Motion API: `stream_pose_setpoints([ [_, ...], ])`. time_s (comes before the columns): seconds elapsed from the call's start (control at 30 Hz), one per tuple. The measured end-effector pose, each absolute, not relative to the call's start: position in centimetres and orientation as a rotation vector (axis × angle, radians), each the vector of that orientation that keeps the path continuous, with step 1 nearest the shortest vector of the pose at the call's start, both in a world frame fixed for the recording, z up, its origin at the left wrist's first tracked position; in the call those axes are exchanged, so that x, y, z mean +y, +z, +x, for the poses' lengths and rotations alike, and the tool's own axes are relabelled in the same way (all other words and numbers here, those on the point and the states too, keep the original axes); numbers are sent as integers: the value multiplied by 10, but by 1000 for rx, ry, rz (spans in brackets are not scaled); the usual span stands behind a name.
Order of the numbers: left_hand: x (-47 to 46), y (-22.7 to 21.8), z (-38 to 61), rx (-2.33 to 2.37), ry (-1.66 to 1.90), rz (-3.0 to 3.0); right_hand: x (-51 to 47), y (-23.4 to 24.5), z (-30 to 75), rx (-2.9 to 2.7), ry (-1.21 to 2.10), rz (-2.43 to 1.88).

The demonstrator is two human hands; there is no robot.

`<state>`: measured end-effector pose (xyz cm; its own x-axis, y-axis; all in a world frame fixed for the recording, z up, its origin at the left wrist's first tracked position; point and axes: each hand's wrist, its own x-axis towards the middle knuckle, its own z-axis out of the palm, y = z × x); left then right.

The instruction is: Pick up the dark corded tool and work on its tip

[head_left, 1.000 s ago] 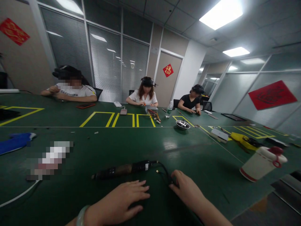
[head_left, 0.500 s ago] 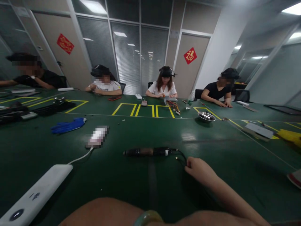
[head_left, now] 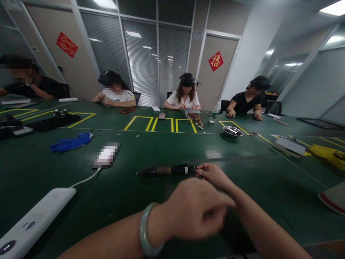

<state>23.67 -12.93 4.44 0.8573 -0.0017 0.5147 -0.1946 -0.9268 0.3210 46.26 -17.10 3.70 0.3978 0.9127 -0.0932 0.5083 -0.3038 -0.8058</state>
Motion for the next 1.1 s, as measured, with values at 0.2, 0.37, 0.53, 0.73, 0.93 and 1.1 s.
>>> stream_pose_setpoints([
  [0.2,-54,56,295,405,562,2795,-159,28,471,-1260,403,-2095],
  [0.37,-49,31,318,479,466,2850,-165,11,474,-1254,296,-2143],
  [0.53,-49,19,328,550,433,2861,-169,9,473,-1366,123,-2252],
  [0.73,-46,15,328,542,402,2848,-167,12,470,-1439,103,-2324],
  [0.93,-41,15,330,484,469,2815,-167,12,467,-1474,40,-2247],
  [1.1,-38,11,331,476,488,2769,-164,8,465,-1475,37,-2246],
])
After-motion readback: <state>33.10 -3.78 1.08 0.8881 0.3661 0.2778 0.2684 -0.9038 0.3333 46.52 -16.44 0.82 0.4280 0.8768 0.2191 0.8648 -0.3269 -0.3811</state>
